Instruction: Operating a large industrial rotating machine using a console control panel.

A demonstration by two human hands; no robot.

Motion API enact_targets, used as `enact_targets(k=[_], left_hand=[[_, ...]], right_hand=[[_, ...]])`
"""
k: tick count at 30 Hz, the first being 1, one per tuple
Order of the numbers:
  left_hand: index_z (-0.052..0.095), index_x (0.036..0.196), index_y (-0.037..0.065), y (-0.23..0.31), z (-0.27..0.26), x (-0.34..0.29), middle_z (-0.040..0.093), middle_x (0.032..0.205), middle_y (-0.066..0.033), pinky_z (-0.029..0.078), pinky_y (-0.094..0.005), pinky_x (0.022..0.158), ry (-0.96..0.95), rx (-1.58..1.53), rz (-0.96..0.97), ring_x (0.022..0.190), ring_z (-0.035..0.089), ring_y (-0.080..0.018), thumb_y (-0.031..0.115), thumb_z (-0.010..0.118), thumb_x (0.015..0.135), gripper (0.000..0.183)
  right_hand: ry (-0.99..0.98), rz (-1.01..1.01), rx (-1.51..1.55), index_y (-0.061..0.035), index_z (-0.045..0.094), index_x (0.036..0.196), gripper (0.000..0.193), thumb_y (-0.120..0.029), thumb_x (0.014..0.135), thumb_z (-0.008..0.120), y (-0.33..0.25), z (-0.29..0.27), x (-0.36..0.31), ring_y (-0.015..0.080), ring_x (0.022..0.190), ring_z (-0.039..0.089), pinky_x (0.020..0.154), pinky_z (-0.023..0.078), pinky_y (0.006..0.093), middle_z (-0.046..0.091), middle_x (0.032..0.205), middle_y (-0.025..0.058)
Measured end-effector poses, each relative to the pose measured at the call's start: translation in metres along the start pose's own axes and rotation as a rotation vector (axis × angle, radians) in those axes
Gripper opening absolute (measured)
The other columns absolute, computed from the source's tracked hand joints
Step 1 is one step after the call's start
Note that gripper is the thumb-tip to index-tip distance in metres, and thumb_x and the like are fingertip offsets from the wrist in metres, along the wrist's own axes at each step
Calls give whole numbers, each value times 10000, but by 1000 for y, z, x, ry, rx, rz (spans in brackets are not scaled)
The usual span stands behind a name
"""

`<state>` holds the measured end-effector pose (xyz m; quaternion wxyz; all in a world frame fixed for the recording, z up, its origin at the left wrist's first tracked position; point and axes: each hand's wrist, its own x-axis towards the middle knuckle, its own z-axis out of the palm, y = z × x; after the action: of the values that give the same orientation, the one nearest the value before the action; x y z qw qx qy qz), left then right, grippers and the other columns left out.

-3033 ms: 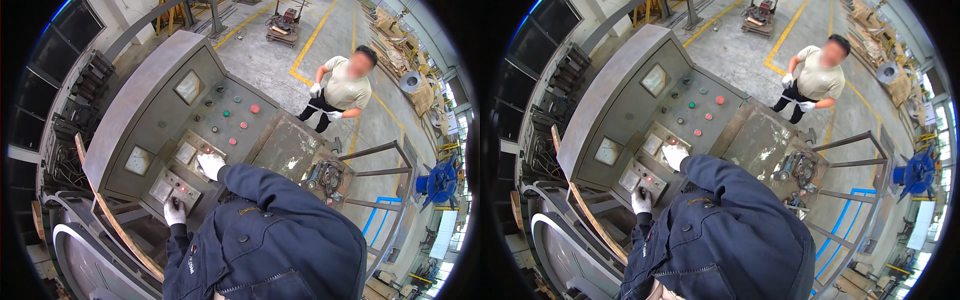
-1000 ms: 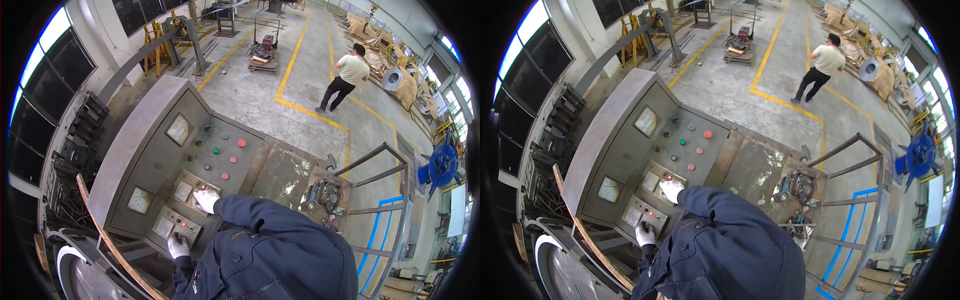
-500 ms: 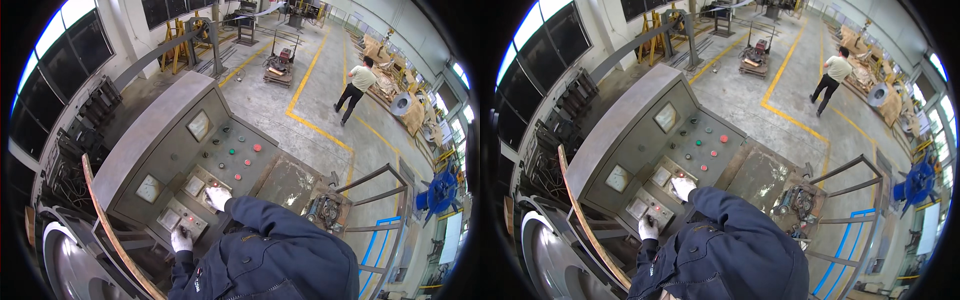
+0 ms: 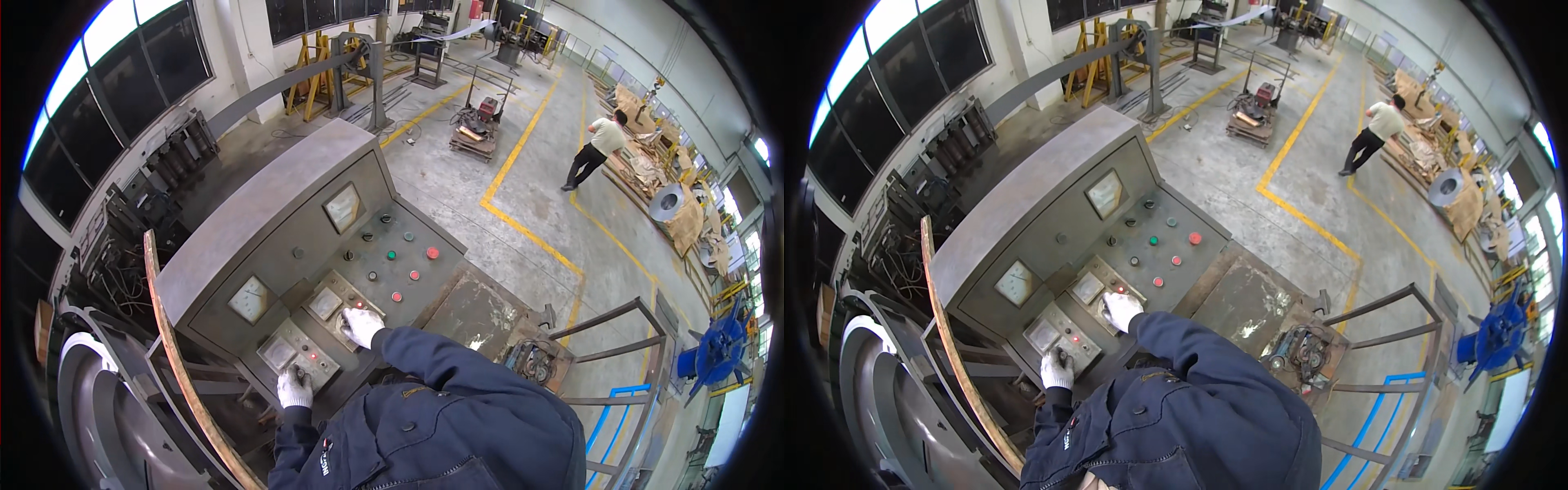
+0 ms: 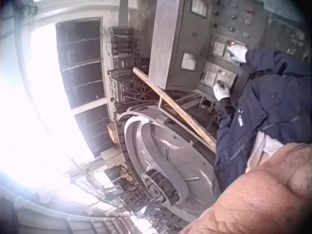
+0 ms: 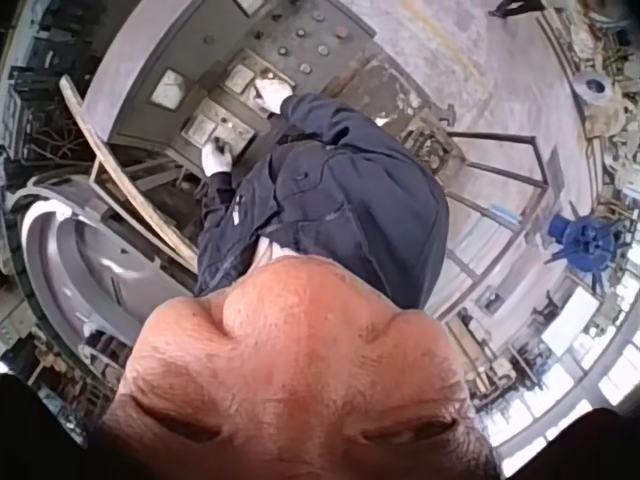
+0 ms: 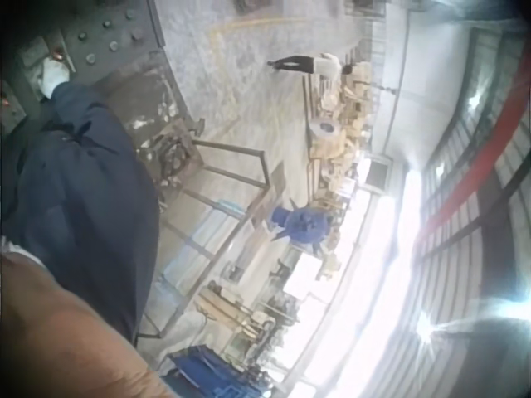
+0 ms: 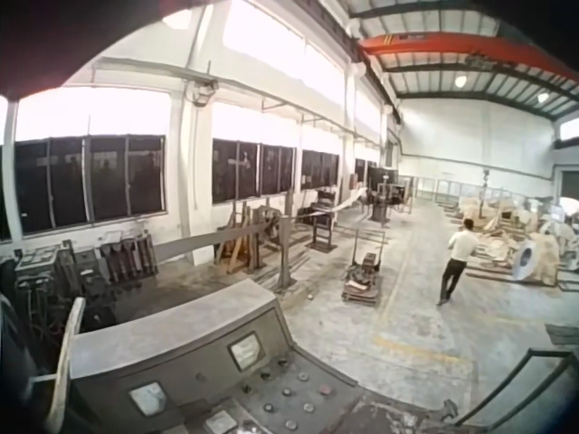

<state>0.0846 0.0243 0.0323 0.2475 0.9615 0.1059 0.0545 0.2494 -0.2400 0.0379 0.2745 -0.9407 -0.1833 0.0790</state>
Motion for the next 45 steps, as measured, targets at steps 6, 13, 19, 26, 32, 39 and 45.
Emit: enact_targets(k=[6,13,19,26,32,39,45], left_hand=[[684,1161,86,11,-5,-1,723,1057,-158,539,-512,931,27,54,-30,1050,671,-389,220,776,870,333],[687,1160,73,4,6,-3,716,1087,-183,538,-510,946,36,72,-76,1078,671,-405,200,766,865,331],[694,1164,65,13,5,1,716,1109,-200,540,-509,953,14,72,-108,1088,671,-414,192,746,871,323],[694,1152,57,6,7,1,717,1111,-204,539,-511,957,30,73,-71,1093,671,-418,198,740,874,315],[689,1159,60,1,10,0,715,1108,-194,540,-505,964,42,71,-66,1094,671,-410,203,762,865,335],[690,1165,67,11,4,0,716,1103,-183,539,-506,969,20,52,-110,1098,671,-400,218,775,863,349],[689,1152,66,3,9,-1,719,1094,-183,535,-511,967,42,67,-97,1094,670,-402,229,773,866,339]], right_hand=[[-31,-83,10,-63,614,1117,287,-301,965,666,4,-2,2,389,893,754,778,601,526,743,944,188],[-39,-107,-8,-59,624,1144,286,-293,981,638,13,8,5,375,887,761,766,612,522,747,996,178],[-34,-78,9,-60,626,1119,265,-278,969,636,11,3,3,382,892,756,765,607,532,747,975,184],[-26,-23,79,-56,618,1065,249,-267,951,683,7,4,3,410,921,733,803,582,546,725,970,199],[-4,-71,-1,-57,624,1123,249,-252,968,619,8,6,2,385,863,762,762,609,536,748,942,185],[-5,-80,-25,-59,626,1123,251,-259,971,619,9,9,4,381,847,763,747,608,533,747,928,183],[-6,-102,-1,-61,624,1124,259,-270,971,633,12,8,5,383,875,760,760,605,530,744,949,187]])
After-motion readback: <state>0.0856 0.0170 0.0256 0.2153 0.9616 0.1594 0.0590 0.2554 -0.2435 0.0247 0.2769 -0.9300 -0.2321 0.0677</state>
